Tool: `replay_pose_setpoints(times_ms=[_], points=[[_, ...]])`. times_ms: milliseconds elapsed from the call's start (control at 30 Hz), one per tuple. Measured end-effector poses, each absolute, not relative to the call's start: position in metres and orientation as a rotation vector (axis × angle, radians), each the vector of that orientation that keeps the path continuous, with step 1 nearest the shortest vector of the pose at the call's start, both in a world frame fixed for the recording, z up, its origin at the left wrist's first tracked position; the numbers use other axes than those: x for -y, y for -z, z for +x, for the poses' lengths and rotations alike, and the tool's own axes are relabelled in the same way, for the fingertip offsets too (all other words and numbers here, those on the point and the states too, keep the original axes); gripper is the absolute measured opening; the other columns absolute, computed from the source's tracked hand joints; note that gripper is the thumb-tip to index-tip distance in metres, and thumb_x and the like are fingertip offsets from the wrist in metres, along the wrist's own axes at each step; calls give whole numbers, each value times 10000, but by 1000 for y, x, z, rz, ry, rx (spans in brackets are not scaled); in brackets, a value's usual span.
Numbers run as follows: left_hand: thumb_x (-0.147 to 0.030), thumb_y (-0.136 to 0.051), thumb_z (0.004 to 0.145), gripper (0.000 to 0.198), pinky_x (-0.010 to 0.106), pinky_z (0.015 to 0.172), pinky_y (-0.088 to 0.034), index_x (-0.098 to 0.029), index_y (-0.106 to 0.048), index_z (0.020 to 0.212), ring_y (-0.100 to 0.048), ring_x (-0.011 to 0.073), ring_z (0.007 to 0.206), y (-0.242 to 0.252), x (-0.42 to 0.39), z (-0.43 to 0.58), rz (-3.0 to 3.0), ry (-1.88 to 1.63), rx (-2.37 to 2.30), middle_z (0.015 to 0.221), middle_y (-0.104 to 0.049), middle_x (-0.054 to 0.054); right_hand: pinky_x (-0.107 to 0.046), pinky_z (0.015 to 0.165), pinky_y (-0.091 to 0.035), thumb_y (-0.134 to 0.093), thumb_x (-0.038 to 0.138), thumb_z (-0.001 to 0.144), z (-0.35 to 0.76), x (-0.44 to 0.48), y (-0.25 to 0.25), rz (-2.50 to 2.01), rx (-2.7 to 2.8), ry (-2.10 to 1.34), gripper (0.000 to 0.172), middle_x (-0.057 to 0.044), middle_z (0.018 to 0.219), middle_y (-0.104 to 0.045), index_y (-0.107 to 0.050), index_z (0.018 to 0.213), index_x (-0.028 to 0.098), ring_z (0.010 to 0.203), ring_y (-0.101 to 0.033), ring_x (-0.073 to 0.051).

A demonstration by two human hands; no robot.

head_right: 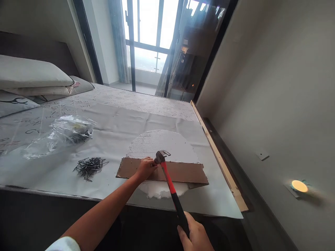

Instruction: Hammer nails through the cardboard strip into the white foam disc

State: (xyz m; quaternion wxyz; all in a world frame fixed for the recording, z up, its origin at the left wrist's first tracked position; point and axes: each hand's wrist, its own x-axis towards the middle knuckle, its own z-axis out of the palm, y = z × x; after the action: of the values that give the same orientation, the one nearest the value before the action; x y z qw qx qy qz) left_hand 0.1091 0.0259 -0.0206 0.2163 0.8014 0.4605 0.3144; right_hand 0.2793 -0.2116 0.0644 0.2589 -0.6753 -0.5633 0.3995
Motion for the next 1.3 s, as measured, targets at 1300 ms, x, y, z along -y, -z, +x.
replay_pose_setpoints(times_ms=[1300], points=[[-190, -441, 702, 317, 279, 743, -505, -188, -709, 872, -633, 160, 773, -16, -35, 22, 1896, -1106, -1506, 873, -702, 28, -312, 763, -481, -448, 435, 820, 274, 212, -38, -1745, 1478, -1099, 402, -103, 898, -704, -648, 1023, 151, 813, -637, -245]])
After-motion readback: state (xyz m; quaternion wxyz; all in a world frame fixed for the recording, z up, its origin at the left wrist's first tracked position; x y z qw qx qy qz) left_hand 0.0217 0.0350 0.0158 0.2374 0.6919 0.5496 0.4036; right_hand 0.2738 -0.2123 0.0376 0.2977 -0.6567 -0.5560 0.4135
